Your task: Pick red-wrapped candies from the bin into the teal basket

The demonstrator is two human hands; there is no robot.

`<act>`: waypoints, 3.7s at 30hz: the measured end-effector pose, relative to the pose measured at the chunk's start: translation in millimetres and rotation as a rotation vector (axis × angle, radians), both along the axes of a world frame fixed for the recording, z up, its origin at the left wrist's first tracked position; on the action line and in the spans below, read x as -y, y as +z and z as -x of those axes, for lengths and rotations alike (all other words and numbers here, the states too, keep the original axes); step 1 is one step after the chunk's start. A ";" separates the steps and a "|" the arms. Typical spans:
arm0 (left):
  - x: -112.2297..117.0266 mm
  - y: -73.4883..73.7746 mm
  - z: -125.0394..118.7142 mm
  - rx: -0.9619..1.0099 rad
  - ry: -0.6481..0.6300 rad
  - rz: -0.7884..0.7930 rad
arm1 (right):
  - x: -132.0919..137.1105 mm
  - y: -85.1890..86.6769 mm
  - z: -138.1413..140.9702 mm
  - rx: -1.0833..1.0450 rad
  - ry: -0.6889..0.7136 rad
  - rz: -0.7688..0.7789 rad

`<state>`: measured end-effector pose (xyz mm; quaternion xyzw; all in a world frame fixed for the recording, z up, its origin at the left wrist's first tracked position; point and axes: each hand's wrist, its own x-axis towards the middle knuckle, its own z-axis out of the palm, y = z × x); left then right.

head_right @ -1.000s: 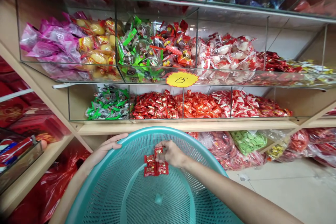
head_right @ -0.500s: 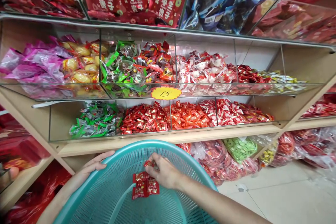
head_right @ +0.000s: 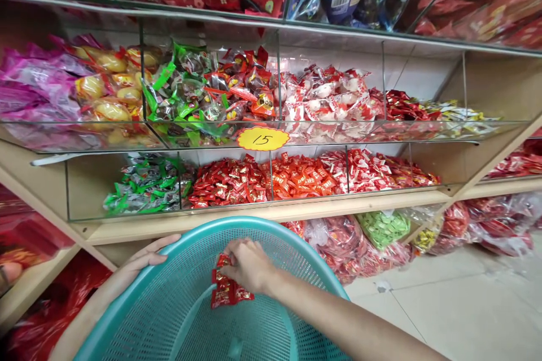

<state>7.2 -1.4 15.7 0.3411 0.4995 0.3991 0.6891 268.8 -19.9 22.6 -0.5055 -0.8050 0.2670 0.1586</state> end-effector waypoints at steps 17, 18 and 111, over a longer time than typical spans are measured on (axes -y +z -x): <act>12.7 21.4 -7.4 -0.115 0.043 -0.026 | 19.5 -7.8 21.4 0.318 0.231 -0.143; 12.9 21.8 -7.7 -0.115 0.043 -0.026 | 20.0 -8.5 21.2 0.317 0.231 -0.144; -1.1 -18.8 6.2 0.042 0.025 -0.017 | -63.8 89.3 -3.3 0.292 -0.142 -0.609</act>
